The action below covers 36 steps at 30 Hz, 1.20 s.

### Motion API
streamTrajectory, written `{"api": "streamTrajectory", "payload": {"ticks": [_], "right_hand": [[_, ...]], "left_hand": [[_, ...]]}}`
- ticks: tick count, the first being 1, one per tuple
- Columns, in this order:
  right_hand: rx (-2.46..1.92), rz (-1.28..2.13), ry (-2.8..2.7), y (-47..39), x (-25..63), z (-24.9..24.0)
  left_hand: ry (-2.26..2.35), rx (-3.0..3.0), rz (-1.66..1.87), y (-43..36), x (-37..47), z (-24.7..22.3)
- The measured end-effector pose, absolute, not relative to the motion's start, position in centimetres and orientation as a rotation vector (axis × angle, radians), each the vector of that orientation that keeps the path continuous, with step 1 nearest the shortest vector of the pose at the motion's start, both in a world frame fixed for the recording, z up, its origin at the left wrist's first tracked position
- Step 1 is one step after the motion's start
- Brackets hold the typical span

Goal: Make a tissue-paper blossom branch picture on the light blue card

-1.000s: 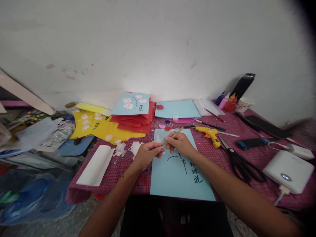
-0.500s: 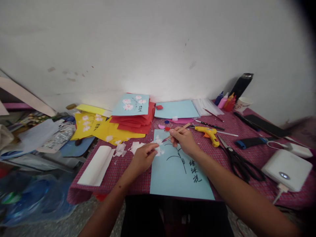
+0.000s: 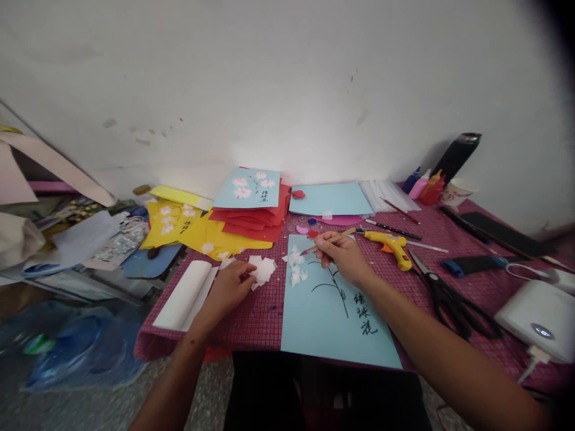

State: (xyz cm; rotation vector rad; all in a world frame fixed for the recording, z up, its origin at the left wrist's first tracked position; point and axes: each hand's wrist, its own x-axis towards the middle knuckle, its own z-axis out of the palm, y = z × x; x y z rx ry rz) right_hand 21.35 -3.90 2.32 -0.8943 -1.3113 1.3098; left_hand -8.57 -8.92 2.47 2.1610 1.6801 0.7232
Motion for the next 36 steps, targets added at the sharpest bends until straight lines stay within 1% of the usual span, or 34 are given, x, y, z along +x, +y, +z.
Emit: {"api": "streamTrajectory", "payload": {"ticks": [6, 13, 18, 22, 28, 32, 36], "right_hand": [[-0.909, 1.303, -1.338, -3.8, 21.5, 2.2], [-0.883, 1.319, -1.331, -3.8, 21.5, 2.2], [-0.838, 1.353, -1.313, -3.7, 21.5, 2.0], [-0.809, 1.330, -1.271, -3.7, 21.5, 2.2], [-0.732, 1.334, -1.277, -4.1, 21.6, 2.6], [-0.729, 1.333, -1.320, -4.3, 21.3, 2.5], [-0.765, 1.303, -1.314, -4.2, 21.2, 2.3]], "left_hand": [[1.700, 2.313, 0.576, -8.6, -7.8, 2.5], [1.707, 2.263, 0.616, -8.4, -8.1, 2.7], [1.735, 1.908, 0.945, -8.1, -7.4, 3.3], [1.529, 1.488, 1.171, -7.6, -5.4, 3.7], [1.070, 0.954, 1.296, -6.9, 0.2, 2.7], [0.980, 0.845, 1.311, -7.0, 2.5, 1.8], [0.985, 0.846, 1.326, -7.2, 2.7, 1.5]]}}
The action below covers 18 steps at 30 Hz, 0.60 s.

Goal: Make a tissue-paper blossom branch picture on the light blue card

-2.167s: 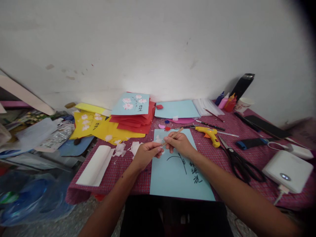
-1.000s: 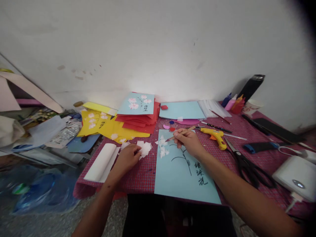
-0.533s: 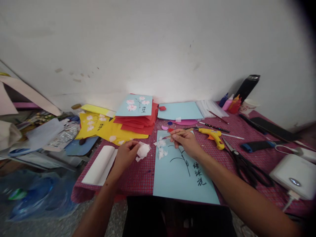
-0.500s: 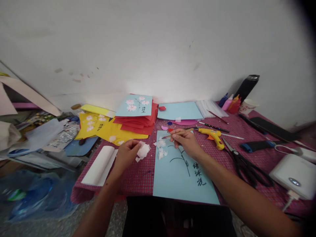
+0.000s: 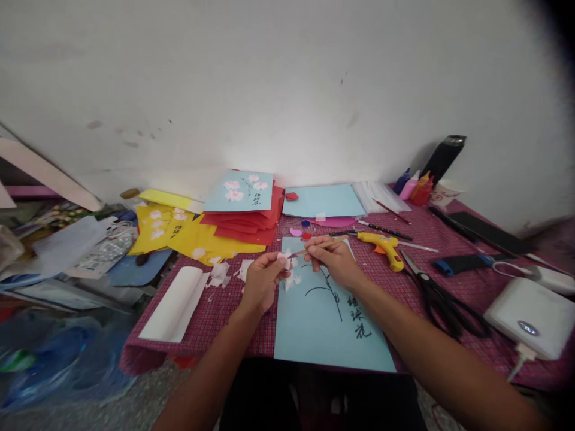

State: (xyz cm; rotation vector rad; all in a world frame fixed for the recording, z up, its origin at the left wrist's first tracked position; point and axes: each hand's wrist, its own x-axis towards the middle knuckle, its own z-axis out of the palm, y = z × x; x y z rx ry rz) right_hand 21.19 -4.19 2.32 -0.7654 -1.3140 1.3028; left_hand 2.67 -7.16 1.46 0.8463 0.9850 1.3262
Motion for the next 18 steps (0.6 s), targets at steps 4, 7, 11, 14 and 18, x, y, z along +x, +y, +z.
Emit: {"api": "streamTrajectory", "payload": {"ticks": [4, 7, 11, 14, 18], "right_hand": [[-0.743, 1.321, -1.292, -4.11, 21.37, 2.26], [-0.745, 1.323, -1.278, -4.11, 21.51, 2.28], [-0.743, 1.334, -1.260, -4.10, 21.55, 2.30], [-0.721, 1.346, -1.260, -4.09, 21.55, 2.34], [-0.718, 1.351, -1.264, -4.10, 21.59, 2.40]], "left_hand": [[1.019, 0.852, 1.326, -7.21, 2.42, 1.26], [1.028, 0.855, 1.329, -7.20, 2.37, 1.07], [1.017, 0.846, 1.343, -7.16, 2.36, 0.87], [1.018, 0.835, 1.344, -7.17, 2.39, 0.89], [1.026, 0.843, 1.332, -7.20, 2.45, 1.02]]}}
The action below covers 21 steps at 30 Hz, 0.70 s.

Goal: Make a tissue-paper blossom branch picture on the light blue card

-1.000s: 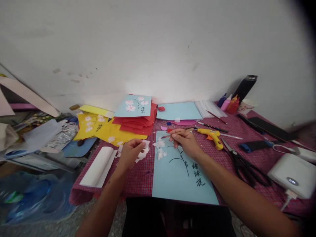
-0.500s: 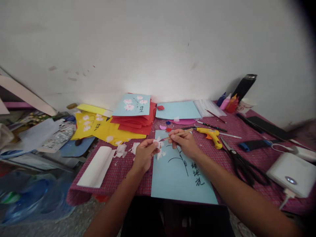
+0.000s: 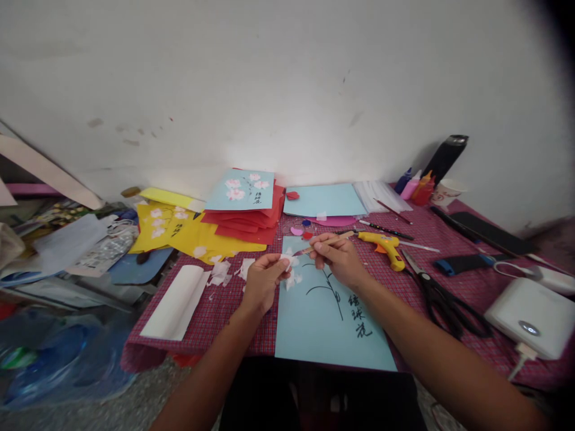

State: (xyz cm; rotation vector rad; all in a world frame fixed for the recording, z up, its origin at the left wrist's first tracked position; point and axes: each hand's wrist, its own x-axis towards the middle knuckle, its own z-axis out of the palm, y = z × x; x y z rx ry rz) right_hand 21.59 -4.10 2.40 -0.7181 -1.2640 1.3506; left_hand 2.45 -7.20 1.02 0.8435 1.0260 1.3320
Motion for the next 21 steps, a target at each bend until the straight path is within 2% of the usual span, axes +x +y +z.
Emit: {"api": "streamTrajectory", "payload": {"ticks": [11, 21], "right_hand": [[-0.798, 1.282, -1.412, -4.45, 21.28, 2.65], [-0.839, 1.310, -1.534, -4.84, 20.76, 2.64]], "left_hand": [[1.129, 1.179, 1.299, -7.61, 2.57, 1.04], [1.106, 1.194, 1.281, -7.51, 2.64, 0.85]]}}
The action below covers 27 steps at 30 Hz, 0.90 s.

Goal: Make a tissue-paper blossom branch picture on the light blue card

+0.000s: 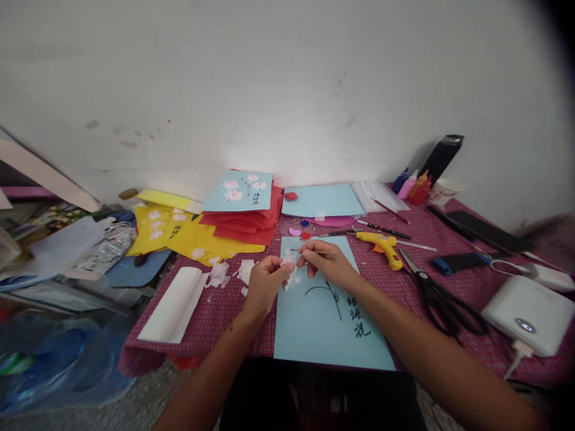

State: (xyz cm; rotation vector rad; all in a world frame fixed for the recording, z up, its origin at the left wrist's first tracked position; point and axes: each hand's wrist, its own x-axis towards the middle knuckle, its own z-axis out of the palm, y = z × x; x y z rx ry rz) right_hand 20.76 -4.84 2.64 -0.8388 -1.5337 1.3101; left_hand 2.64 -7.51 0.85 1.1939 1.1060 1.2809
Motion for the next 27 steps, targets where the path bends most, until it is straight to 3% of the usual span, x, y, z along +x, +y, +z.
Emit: {"api": "streamTrajectory", "payload": {"ticks": [10, 27], "right_hand": [[-0.829, 1.536, -1.379, -5.24, 19.70, 2.58], [-0.828, 1.410, -1.382, -4.73, 20.31, 2.44]], "left_hand": [[1.160, 1.311, 1.262, -7.47, 2.69, 0.60], [0.940, 1.009, 1.241, -7.53, 2.76, 0.47]]}}
